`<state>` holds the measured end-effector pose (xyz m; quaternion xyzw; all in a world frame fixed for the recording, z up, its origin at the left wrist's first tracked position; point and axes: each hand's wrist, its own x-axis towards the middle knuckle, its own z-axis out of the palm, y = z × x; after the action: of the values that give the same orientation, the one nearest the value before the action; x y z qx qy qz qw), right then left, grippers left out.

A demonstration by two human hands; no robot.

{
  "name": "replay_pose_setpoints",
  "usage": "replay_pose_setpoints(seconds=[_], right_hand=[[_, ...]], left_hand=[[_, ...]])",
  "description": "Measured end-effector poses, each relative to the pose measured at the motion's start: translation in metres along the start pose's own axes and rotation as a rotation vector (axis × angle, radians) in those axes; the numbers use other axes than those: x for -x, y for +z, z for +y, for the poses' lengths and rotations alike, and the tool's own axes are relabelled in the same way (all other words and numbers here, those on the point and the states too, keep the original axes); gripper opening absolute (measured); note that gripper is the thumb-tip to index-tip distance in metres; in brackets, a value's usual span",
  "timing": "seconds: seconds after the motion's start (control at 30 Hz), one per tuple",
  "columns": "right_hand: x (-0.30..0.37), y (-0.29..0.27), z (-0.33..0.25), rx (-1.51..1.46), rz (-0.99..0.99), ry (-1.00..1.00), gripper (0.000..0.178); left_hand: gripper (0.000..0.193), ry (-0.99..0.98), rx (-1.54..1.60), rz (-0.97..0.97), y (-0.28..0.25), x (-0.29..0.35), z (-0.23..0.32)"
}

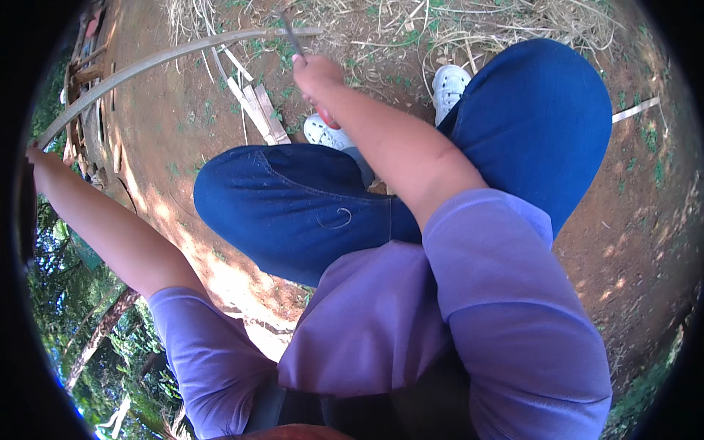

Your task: The person holds a thin strip of bamboo and uses a machete to shave and smooth its surface while sitting in an outdoor workspace.

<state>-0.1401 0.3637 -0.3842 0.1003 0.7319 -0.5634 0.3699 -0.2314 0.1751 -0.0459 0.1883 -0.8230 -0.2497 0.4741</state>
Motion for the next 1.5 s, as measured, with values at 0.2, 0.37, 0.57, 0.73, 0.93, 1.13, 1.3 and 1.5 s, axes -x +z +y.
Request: replay_pose_setpoints(seconds=[0.2, 0.37, 0.57, 0.73, 0.93, 1.13, 1.3, 1.5], right_hand=[[-0.029, -0.033, 0.074, 0.277, 0.186, -0.191, 0.051], [-0.009, -0.002, 0.015, -0.004, 0.086, -0.027, 0.046], [-0.019, -0.037, 0.056, 0.087, 0.052, 0.159, 0.044], [0.008, -0.005, 0.036, 0.168, 0.193, -0.249, 0.047], [0.000, -0.004, 0.021, -0.061, 0.013, 0.118, 0.048], [-0.048, -0.039, 0.093, 0.246, 0.125, 0.099, 0.048], [-0.002, -0.005, 0.013, -0.045, 0.092, 0.073, 0.049], [-0.026, -0.045, 0.058, -0.049, 0.020, 0.325, 0.047]], left_hand=[[0.058, -0.002, 0.057, 0.008, 0.001, 0.000, 0.008], [0.058, -0.027, 0.084, 0.015, -0.001, 0.006, -0.001], [0.058, -0.023, 0.134, 0.025, -0.002, 0.005, 0.004], [0.058, -0.045, 0.180, 0.025, 0.003, 0.008, 0.000], [0.058, -0.057, 0.224, 0.021, 0.007, 0.008, -0.003], [0.058, -0.058, 0.284, 0.013, 0.012, 0.006, 0.005], [0.059, -0.075, 0.299, 0.034, 0.008, 0.005, -0.010], [0.059, -0.037, 0.364, 0.080, -0.009, -0.020, 0.008]])
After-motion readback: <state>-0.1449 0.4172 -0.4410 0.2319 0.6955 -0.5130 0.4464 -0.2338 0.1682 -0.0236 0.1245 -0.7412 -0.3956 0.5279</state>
